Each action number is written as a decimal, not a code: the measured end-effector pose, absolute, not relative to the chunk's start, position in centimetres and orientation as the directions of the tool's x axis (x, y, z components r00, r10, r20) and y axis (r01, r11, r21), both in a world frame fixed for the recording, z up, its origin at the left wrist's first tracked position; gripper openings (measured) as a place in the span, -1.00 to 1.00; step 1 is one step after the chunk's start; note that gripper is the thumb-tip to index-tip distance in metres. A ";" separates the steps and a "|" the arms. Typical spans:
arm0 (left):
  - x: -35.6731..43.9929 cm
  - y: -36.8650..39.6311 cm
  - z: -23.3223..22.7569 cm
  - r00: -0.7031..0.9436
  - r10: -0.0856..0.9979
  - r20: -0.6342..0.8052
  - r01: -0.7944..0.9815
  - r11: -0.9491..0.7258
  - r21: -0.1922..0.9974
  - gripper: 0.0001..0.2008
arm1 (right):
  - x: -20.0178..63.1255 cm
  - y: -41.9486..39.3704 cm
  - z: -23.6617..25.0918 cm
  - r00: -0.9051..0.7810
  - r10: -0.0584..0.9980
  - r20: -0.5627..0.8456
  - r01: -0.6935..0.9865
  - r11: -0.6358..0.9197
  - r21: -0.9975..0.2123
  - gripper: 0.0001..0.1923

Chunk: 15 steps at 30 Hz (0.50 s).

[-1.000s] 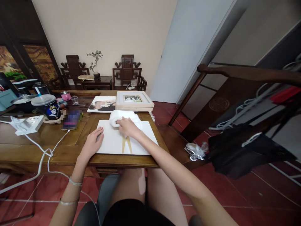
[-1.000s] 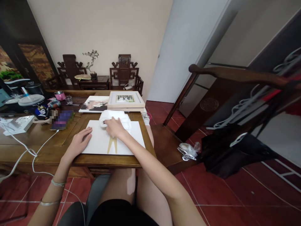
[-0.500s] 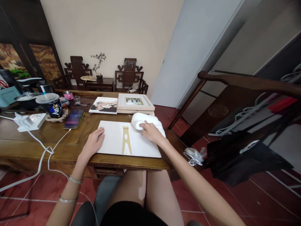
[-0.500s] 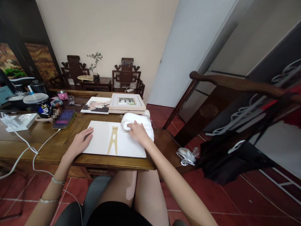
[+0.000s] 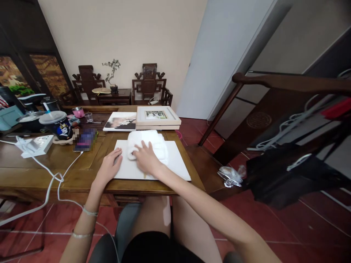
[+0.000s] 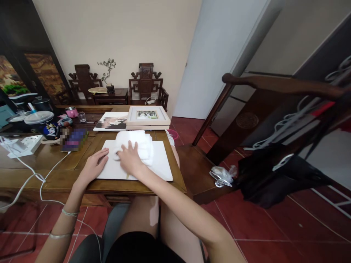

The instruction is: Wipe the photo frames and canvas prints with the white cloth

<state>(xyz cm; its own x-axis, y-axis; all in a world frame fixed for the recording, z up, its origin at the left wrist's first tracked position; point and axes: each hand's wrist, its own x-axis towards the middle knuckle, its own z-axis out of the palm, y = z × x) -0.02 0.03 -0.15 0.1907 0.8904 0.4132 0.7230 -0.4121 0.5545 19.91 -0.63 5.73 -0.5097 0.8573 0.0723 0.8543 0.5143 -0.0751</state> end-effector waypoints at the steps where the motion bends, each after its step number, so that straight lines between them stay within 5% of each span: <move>1: 0.0 0.0 -0.2 0.192 0.890 0.413 0.722 -0.413 0.555 -0.56 | 20.0 -2.2 5.7 -0.542 0.839 0.059 0.835 0.545 -0.073 -0.51; 10: 0.0 0.0 -0.3 0.189 0.889 0.416 0.714 -0.416 0.564 -0.57 | 23.6 -10.2 7.1 -0.699 0.714 -0.026 0.699 0.675 -0.236 -0.52; 15: -0.1 0.1 -0.5 0.185 0.891 0.415 0.706 -0.414 0.574 -0.57 | 24.5 -5.6 6.8 -0.621 0.784 0.025 0.749 0.603 -0.275 -0.49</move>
